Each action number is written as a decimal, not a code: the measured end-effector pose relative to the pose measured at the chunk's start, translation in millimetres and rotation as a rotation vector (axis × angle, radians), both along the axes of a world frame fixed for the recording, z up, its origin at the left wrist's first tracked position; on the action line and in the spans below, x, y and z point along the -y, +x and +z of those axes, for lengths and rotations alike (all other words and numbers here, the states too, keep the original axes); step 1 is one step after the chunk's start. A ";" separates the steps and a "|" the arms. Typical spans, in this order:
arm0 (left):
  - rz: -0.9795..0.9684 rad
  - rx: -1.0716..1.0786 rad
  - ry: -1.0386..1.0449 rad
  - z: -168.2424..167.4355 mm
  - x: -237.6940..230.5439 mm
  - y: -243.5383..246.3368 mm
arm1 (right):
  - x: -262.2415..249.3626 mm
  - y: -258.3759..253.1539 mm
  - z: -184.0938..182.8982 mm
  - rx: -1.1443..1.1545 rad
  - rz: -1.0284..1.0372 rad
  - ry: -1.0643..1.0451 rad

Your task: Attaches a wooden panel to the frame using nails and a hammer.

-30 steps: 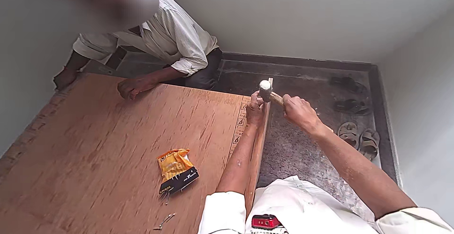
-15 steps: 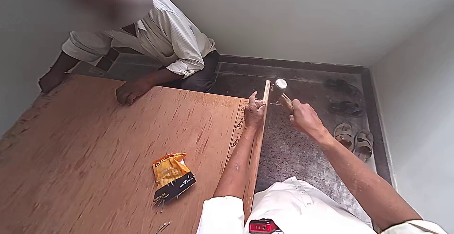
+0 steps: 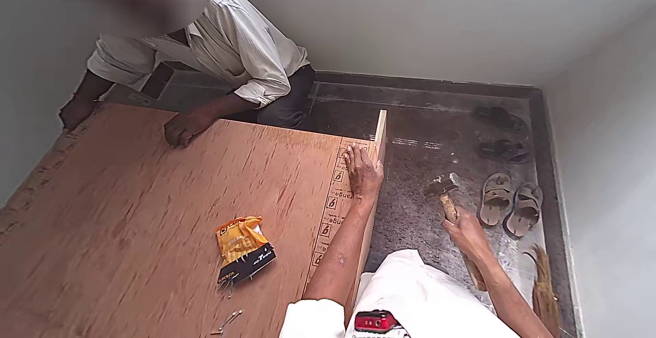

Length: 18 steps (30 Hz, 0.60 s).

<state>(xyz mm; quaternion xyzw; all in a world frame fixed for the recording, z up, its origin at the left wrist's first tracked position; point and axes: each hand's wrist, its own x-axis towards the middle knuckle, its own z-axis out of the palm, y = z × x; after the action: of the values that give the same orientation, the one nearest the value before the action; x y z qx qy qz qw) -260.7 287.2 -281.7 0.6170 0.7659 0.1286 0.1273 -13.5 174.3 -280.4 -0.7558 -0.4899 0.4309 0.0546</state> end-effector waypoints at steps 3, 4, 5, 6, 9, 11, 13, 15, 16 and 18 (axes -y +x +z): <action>0.000 -0.013 0.018 -2.8 -0.1 1.1 | -11.8 -4.9 10.5 -0.009 0.055 0.115; 0.003 -0.011 0.024 -3.4 0.2 1.5 | -20.1 -8.1 19.1 -0.010 0.090 0.199; 0.009 -0.010 0.023 -3.2 -0.3 1.9 | -30.6 -12.0 28.4 -0.011 0.138 0.322; 0.012 -0.011 0.020 -2.6 -1.2 1.8 | -43.2 -17.6 39.7 -0.013 0.194 0.480; 0.000 -0.020 0.011 -3.7 -1.3 2.1 | -84.5 -43.3 94.5 -0.011 0.332 0.924; -0.006 -0.007 0.006 -6.3 -0.8 1.8 | -104.1 -65.5 134.8 -0.026 0.350 1.120; 0.005 0.014 0.036 -7.4 -2.1 2.2 | -116.7 -87.0 160.8 -0.043 0.352 1.242; 0.009 0.026 0.040 -7.0 -1.8 2.7 | -122.2 -100.6 155.0 -0.010 0.388 1.225; 0.008 0.023 0.041 -7.0 -1.5 2.5 | -123.7 -101.8 142.0 0.068 0.451 1.108; 0.002 0.031 0.017 -3.2 -2.0 1.2 | -133.4 -106.3 123.9 0.335 0.609 0.540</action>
<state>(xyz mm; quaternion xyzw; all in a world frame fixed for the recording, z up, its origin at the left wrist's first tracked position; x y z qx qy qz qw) -259.4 289.2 -284.9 0.6150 0.7635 0.1448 0.1339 -119.8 307.7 -156.6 -0.5952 -0.7873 0.1555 0.0405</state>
